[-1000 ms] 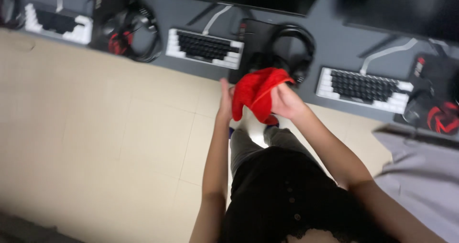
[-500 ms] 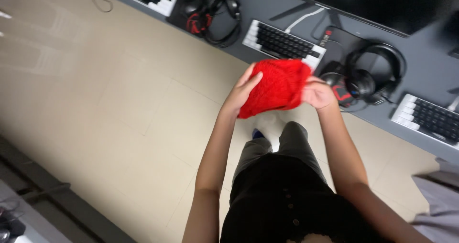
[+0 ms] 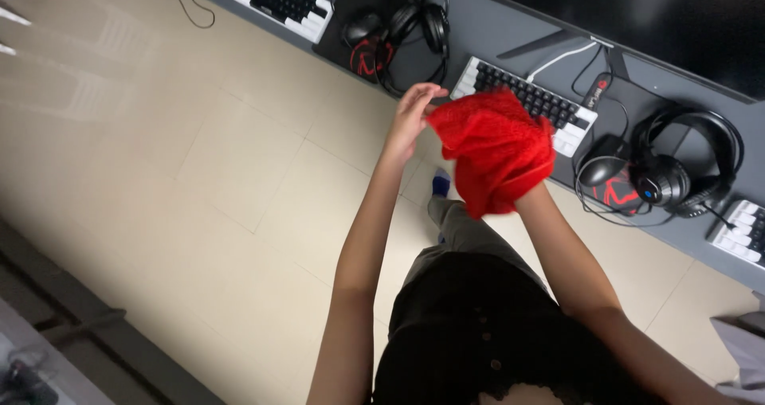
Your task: The person cleans a pair of black over-ear headphones using a red cloth. They wipe the ear cups, headband, and cable while holding the device in their hands. The person moves between different computer workstations to continue the cleaning process.
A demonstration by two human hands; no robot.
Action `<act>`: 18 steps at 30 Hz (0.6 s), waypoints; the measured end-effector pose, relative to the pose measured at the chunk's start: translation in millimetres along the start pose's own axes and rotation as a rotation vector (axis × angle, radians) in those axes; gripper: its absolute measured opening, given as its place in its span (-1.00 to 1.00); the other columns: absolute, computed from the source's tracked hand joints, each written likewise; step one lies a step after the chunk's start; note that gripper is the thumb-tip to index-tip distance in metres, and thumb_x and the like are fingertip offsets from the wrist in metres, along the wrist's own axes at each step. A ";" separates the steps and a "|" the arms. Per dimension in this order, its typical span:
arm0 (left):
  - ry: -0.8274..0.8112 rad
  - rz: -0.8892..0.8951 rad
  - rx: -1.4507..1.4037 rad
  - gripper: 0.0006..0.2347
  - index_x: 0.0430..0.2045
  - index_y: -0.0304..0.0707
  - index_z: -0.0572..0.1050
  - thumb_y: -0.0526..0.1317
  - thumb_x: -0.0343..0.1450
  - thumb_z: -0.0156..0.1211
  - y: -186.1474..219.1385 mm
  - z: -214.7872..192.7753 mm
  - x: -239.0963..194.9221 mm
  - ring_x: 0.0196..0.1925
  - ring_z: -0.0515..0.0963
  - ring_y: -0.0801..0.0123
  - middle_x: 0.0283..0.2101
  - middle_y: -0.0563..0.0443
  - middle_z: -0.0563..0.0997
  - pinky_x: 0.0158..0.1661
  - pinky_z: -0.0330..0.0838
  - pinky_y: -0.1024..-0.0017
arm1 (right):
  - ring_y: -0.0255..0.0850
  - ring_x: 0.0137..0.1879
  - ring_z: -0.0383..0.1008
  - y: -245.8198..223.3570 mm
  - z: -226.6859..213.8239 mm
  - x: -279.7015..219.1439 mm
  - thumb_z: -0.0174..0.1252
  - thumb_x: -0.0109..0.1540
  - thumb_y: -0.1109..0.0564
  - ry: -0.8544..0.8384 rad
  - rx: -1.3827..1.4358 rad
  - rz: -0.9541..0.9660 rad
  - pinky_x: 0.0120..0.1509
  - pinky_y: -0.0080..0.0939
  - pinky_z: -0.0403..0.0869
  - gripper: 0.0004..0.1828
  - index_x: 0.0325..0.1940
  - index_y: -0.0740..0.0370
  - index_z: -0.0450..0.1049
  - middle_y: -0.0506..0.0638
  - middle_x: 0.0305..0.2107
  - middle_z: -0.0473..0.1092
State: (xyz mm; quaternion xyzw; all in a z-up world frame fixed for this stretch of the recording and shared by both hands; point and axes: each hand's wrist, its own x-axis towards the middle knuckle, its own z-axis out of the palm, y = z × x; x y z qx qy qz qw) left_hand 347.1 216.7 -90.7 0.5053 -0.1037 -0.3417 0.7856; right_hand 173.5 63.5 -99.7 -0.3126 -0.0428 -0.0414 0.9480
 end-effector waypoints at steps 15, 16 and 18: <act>0.166 -0.125 0.410 -0.59 -0.48 -0.28 0.36 0.10 0.43 0.30 -142.0 -99.9 281.9 -0.33 0.31 0.43 -0.38 0.05 0.35 -0.28 0.26 0.39 | 0.05 0.42 0.22 -22.6 -51.5 49.6 0.04 0.37 0.00 0.233 -0.380 -0.201 0.51 0.09 0.23 -0.36 0.51 0.21 0.13 0.13 0.36 0.21; 0.152 -0.126 0.414 -0.59 -0.48 -0.28 0.36 0.10 0.43 0.30 -133.5 -93.1 281.0 -0.33 0.31 0.43 -0.38 0.05 0.35 -0.28 0.26 0.39 | 0.05 0.42 0.22 -23.1 -51.3 54.9 0.04 0.37 0.00 0.241 -0.382 -0.212 0.51 0.09 0.23 -0.36 0.51 0.21 0.13 0.13 0.36 0.21; 0.235 -0.197 0.438 -0.53 -0.66 -0.13 0.19 0.17 0.40 0.27 -116.1 -84.8 275.1 -0.43 0.18 0.42 -0.50 0.11 0.21 -0.38 0.11 0.31 | -0.03 0.40 0.28 -21.5 -49.9 65.9 0.02 0.39 0.12 0.364 -0.471 -0.181 0.49 -0.02 0.28 -0.43 0.49 0.22 0.15 0.09 0.33 0.26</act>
